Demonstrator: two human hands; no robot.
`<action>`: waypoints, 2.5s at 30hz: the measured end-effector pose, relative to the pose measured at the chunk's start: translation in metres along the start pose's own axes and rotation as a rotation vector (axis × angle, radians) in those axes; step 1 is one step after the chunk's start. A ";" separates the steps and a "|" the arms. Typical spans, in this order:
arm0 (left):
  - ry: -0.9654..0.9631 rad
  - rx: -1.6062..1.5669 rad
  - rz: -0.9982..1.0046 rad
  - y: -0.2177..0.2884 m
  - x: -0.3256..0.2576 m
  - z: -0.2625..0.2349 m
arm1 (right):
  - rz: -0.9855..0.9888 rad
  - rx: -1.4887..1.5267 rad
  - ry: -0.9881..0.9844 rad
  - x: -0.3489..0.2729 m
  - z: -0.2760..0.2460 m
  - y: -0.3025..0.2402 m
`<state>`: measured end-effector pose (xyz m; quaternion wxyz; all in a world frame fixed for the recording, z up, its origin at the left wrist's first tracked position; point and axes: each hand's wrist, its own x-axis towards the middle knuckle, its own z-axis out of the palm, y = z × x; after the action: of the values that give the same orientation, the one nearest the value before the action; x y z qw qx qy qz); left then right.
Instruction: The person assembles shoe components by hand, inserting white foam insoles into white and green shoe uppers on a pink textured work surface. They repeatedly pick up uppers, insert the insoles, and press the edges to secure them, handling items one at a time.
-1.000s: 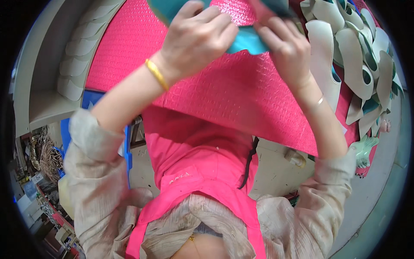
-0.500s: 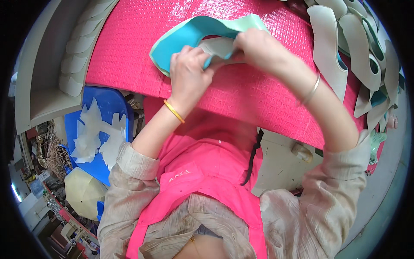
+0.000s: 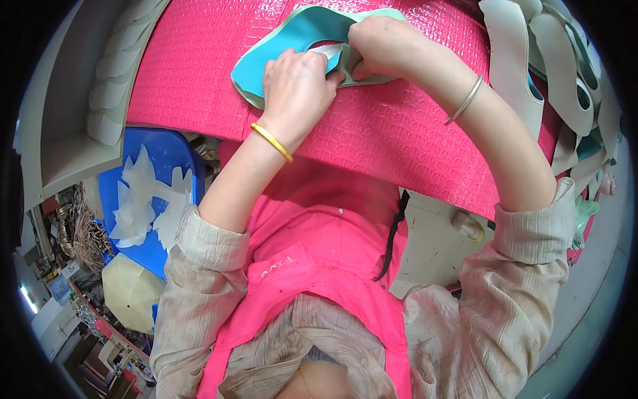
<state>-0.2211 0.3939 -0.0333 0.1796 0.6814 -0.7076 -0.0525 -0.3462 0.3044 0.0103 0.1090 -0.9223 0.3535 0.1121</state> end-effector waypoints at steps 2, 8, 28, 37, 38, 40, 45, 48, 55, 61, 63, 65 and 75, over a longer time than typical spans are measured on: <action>0.161 0.057 0.115 0.001 -0.007 -0.002 | -0.015 -0.070 0.030 -0.001 0.005 -0.002; 0.228 -0.004 0.409 -0.011 -0.044 0.016 | -0.056 -0.197 -0.029 -0.002 -0.002 -0.013; 0.172 -0.164 0.373 0.022 -0.027 0.032 | -0.239 -0.422 -0.129 0.004 0.004 0.022; 0.209 -0.179 0.320 0.045 -0.014 0.044 | -0.192 -0.388 -0.033 -0.010 0.006 0.028; 0.236 -0.110 0.336 0.049 -0.010 0.048 | -0.208 -0.283 0.090 -0.021 0.005 0.028; 0.354 0.059 0.381 0.053 -0.004 0.052 | -0.239 -0.222 0.220 -0.028 0.001 0.021; 0.220 0.124 0.406 0.068 -0.005 0.052 | -0.253 -0.506 0.091 -0.036 -0.013 0.009; 0.160 0.144 0.429 0.069 -0.004 0.045 | -0.002 -0.627 -0.483 -0.023 -0.049 -0.011; 0.256 0.039 0.451 0.066 0.001 0.051 | 0.000 -0.710 -0.194 -0.036 -0.018 0.035; 0.197 -0.265 0.448 0.047 -0.001 0.052 | 0.015 -0.632 -0.130 -0.039 -0.016 0.052; 0.221 -0.349 0.435 0.047 -0.003 0.053 | 0.031 -0.625 -0.102 -0.042 -0.012 0.050; 0.220 -0.313 0.441 0.047 -0.002 0.054 | 0.048 -0.626 -0.082 -0.041 -0.009 0.051; 0.244 -0.037 0.523 0.060 0.008 0.055 | 0.087 -0.577 -0.034 -0.038 -0.004 0.062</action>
<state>-0.2960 0.3811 -0.0643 0.2832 0.4736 -0.8314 0.0652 -0.4152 0.2826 0.0177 -0.1567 -0.8971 0.3443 0.2281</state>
